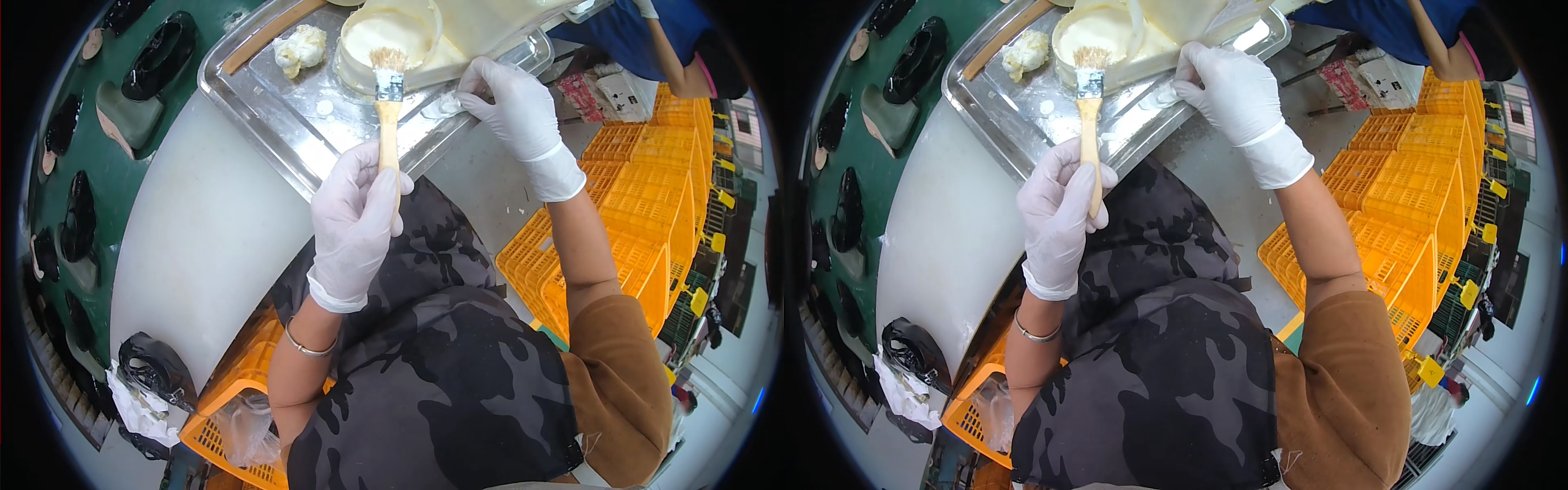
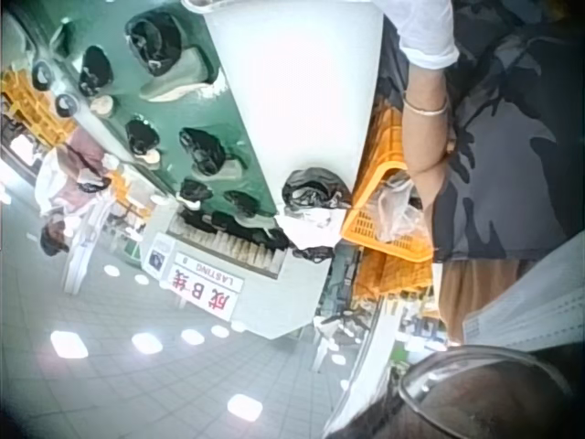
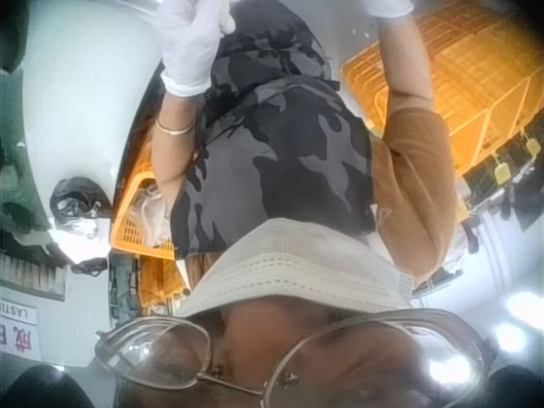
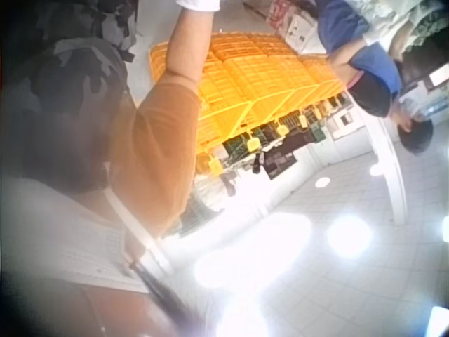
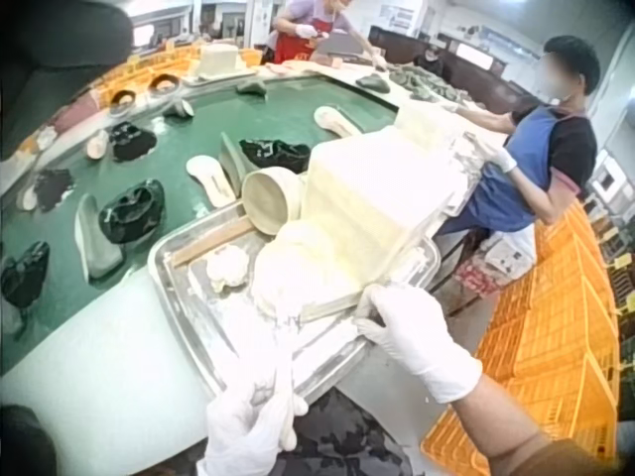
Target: The person repeatedly picks up shoe parts from a yellow basket, applies a white adhesive to the inner surface using a brush, and places the parts back on the table. The process is repeated for multiple shoe parts throughout the clip.
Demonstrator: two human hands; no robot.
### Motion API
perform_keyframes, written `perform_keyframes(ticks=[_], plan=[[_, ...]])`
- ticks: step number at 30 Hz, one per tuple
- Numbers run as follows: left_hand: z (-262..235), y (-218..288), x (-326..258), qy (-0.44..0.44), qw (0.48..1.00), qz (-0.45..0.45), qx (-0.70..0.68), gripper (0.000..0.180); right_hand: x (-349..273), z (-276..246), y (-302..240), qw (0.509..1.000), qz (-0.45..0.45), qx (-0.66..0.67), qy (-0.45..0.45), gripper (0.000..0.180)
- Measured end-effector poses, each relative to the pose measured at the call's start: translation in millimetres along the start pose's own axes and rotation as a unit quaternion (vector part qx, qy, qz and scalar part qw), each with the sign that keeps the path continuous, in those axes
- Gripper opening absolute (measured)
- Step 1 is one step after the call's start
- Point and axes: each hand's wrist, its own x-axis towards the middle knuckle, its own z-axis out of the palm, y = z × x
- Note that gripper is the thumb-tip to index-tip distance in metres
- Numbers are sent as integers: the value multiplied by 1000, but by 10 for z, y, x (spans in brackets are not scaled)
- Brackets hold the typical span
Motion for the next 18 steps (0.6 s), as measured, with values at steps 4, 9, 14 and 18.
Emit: perform_keyframes(ticks=[4,9,14,18], plan=[[-15,-7,0,-3,1000,5,-2,24,0,55,5,1000,-3,9,15,13],[-16,-5,3,-1,1000,5,14,24,-5,74,7,998,-9,53,33,10],[-19,8,-4,-4,1000,-1,15,25,10,106,70,994,-94,19,49,14],[-35,0,4,-14,1000,-4,12,27,-38,97,87,995,-60,47,60,11]])
